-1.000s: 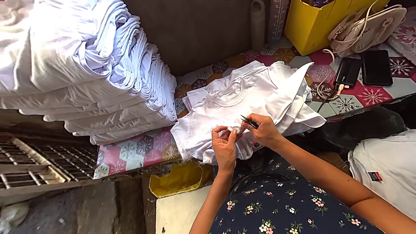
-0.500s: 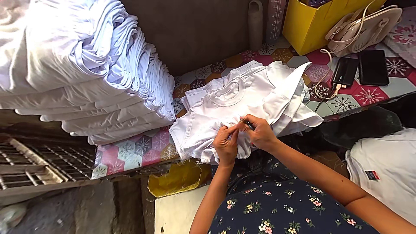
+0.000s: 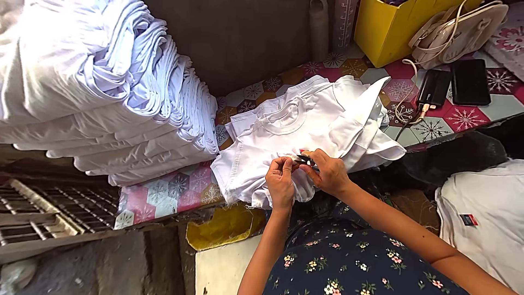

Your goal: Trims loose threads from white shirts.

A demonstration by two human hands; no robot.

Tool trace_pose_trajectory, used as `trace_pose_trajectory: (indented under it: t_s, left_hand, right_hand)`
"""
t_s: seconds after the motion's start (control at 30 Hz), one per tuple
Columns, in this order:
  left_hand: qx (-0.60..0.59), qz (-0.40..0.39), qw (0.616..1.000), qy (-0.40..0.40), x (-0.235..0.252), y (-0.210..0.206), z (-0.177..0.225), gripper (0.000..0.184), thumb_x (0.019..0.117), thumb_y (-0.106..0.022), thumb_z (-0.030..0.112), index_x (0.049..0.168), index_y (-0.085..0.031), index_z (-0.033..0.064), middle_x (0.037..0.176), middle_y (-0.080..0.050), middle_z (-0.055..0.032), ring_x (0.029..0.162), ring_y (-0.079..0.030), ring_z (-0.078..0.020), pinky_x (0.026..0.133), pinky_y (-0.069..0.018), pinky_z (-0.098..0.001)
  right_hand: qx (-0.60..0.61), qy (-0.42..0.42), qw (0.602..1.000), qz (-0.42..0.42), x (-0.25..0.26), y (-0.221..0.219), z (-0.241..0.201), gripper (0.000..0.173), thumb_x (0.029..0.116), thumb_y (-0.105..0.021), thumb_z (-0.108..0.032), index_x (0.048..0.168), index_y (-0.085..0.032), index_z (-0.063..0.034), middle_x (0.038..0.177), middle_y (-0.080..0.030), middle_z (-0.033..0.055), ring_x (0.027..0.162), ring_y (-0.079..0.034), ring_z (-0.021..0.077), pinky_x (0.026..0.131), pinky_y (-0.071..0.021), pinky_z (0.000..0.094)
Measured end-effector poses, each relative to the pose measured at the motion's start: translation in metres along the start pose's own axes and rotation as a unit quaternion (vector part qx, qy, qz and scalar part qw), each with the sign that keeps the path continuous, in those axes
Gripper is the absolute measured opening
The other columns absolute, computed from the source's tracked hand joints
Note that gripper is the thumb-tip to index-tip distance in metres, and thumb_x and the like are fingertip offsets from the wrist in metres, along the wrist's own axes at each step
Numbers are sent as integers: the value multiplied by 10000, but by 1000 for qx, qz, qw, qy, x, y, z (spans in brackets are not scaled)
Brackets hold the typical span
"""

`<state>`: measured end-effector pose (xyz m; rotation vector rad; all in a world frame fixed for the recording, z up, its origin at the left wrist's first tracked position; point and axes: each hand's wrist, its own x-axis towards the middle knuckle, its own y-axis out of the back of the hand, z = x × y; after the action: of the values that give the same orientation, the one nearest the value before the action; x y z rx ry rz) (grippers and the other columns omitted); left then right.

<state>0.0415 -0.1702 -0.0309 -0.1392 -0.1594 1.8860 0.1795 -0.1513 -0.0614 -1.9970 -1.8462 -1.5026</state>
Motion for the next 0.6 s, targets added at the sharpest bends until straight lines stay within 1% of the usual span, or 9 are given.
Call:
trace_pose_trajectory:
  t_s: [0.07, 0.2, 0.37, 0.47, 0.53, 0.6]
  left_hand:
    - [-11, 0, 1000, 8, -2, -1, 2, 113, 1000, -536, -53, 973, -619, 18, 826, -714, -18, 781, -722, -116, 805, -623, -310]
    - [-10, 3, 1000, 7, -5, -2, -1, 112, 996, -540, -54, 964, -623, 15, 826, -715, -22, 786, -721, -115, 813, -620, -310]
    - [-6, 0, 1000, 7, -6, -5, -6, 109, 984, -551, -66, 959, -629, 5, 834, -718, -33, 798, -729, -133, 828, -624, -327]
    - [-3, 0, 1000, 10, -7, -6, -7, 97, 989, -551, -58, 967, -626, 0, 838, -717, -41, 804, -728, -132, 829, -623, -323]
    - [9, -5, 1000, -5, -7, -5, -8, 93, 985, -554, -53, 970, -624, 6, 836, -714, -31, 806, -725, -121, 827, -621, -316]
    - [24, -11, 999, -20, -8, -3, -11, 85, 983, -562, -48, 974, -625, 8, 839, -712, -23, 806, -723, -116, 826, -621, -314]
  right_hand:
    - [-10, 17, 1000, 16, 1, -1, 1, 314, 985, -646, -276, 993, -703, 33, 775, -627, 118, 562, -608, 217, 438, -464, 334]
    - [-25, 35, 999, 24, 1, 0, -1, 278, 989, -638, -233, 1030, -735, 25, 798, -653, 120, 579, -629, 215, 451, -483, 328]
    - [-30, 36, 998, 37, -3, 0, -1, 211, 990, -612, -149, 989, -765, -4, 757, -666, 104, 555, -626, 205, 447, -479, 320]
    - [-7, 3, 999, 32, -3, 3, -2, 221, 984, -628, -178, 962, -755, 2, 744, -660, 99, 569, -632, 203, 460, -489, 328]
    - [15, -28, 999, 8, -1, 7, -4, 234, 964, -656, -203, 972, -742, 15, 773, -665, 110, 591, -645, 216, 477, -506, 352]
    - [50, -65, 996, -29, 2, 13, -6, 231, 950, -679, -205, 971, -735, 18, 805, -674, 116, 640, -660, 223, 531, -536, 375]
